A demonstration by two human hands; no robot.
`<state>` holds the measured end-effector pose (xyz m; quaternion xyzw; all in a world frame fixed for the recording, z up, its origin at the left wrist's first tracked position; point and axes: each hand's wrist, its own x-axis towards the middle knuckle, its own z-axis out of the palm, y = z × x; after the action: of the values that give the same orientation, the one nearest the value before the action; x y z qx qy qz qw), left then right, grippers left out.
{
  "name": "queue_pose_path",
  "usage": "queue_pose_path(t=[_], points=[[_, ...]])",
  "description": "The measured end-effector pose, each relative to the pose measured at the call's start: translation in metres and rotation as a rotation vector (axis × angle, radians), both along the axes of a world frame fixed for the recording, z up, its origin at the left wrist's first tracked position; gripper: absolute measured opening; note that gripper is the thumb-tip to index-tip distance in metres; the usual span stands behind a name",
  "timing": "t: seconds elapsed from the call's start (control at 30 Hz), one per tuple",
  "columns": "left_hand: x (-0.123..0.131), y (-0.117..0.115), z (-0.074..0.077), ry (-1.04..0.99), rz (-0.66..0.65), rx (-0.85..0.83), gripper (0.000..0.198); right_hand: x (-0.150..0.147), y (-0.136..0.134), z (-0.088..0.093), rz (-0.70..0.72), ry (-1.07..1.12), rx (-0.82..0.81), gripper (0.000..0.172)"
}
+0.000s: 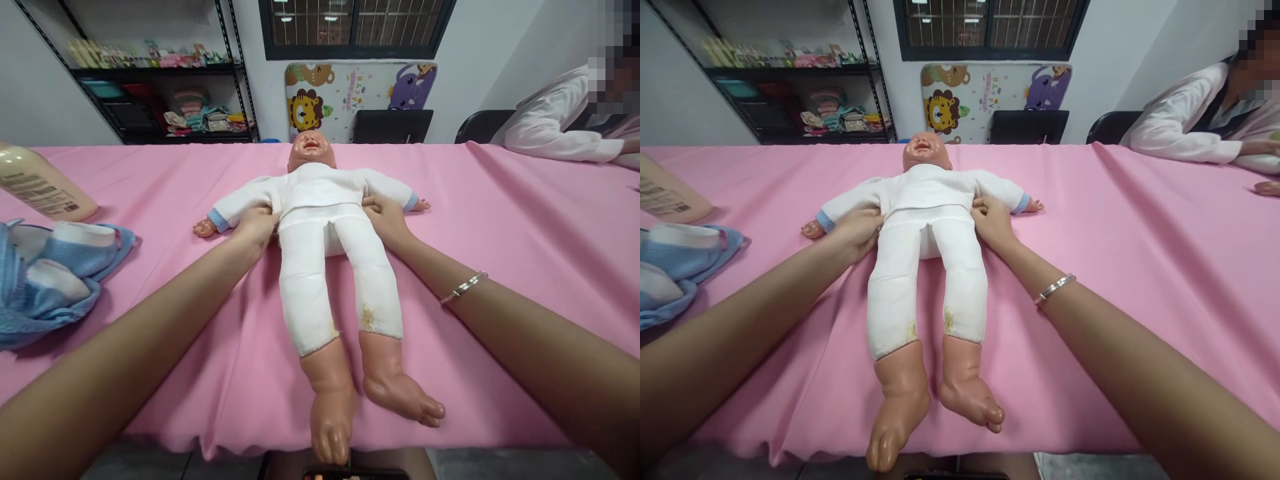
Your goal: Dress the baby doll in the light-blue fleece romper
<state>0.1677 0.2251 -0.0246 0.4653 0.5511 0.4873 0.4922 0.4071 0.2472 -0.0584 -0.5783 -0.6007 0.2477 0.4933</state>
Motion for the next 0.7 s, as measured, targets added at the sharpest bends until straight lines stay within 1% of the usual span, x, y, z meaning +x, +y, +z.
queue_pose_path(t=[0.1, 0.17, 0.23, 0.3, 0.37, 0.47, 0.5, 0.53, 0.57, 0.63, 0.67, 0.7], points=[[-0.002, -0.018, -0.001, 0.095, -0.043, 0.102, 0.032, 0.006, -0.013, -0.006, 0.101, 0.024, 0.040, 0.035], [-0.007, -0.023, 0.000, 0.200, -0.094, 0.207, 0.041, 0.007, -0.013, -0.009, 0.122, -0.003, 0.044, 0.042], [-0.013, -0.024, 0.002, 0.343, -0.156, 0.291, 0.037, 0.007, -0.010, -0.010, 0.129, -0.066, 0.049, 0.039], [-0.020, -0.021, 0.003, 0.528, -0.167, 0.359, 0.023, 0.007, -0.006, -0.009, 0.123, -0.142, 0.062, 0.026], [-0.027, -0.018, 0.003, 0.668, -0.117, 0.386, 0.017, 0.009, -0.005, -0.007, 0.070, -0.141, 0.093, 0.019], [-0.035, -0.013, 0.005, 0.702, 0.011, 0.377, 0.016, 0.011, -0.012, -0.002, -0.074, -0.021, 0.191, 0.020], [-0.036, -0.012, 0.006, 0.703, 0.045, 0.369, 0.015, 0.012, -0.015, -0.001, -0.100, -0.021, 0.225, 0.019], [-0.037, -0.012, 0.007, 0.713, 0.057, 0.356, 0.013, 0.012, -0.019, 0.000, -0.084, -0.063, 0.242, 0.017], [-0.037, -0.012, 0.008, 0.725, 0.037, 0.336, 0.012, 0.012, -0.022, 0.001, -0.027, -0.140, 0.232, 0.014], [-0.035, -0.015, 0.011, 0.715, -0.063, 0.281, 0.008, 0.010, -0.027, 0.003, 0.116, -0.314, 0.155, 0.014], [-0.033, -0.018, 0.012, 0.687, -0.105, 0.249, 0.007, 0.009, -0.029, 0.004, 0.165, -0.358, 0.113, 0.016], [-0.030, -0.020, 0.014, 0.649, -0.132, 0.213, 0.007, 0.008, -0.031, 0.006, 0.186, -0.350, 0.079, 0.016]])
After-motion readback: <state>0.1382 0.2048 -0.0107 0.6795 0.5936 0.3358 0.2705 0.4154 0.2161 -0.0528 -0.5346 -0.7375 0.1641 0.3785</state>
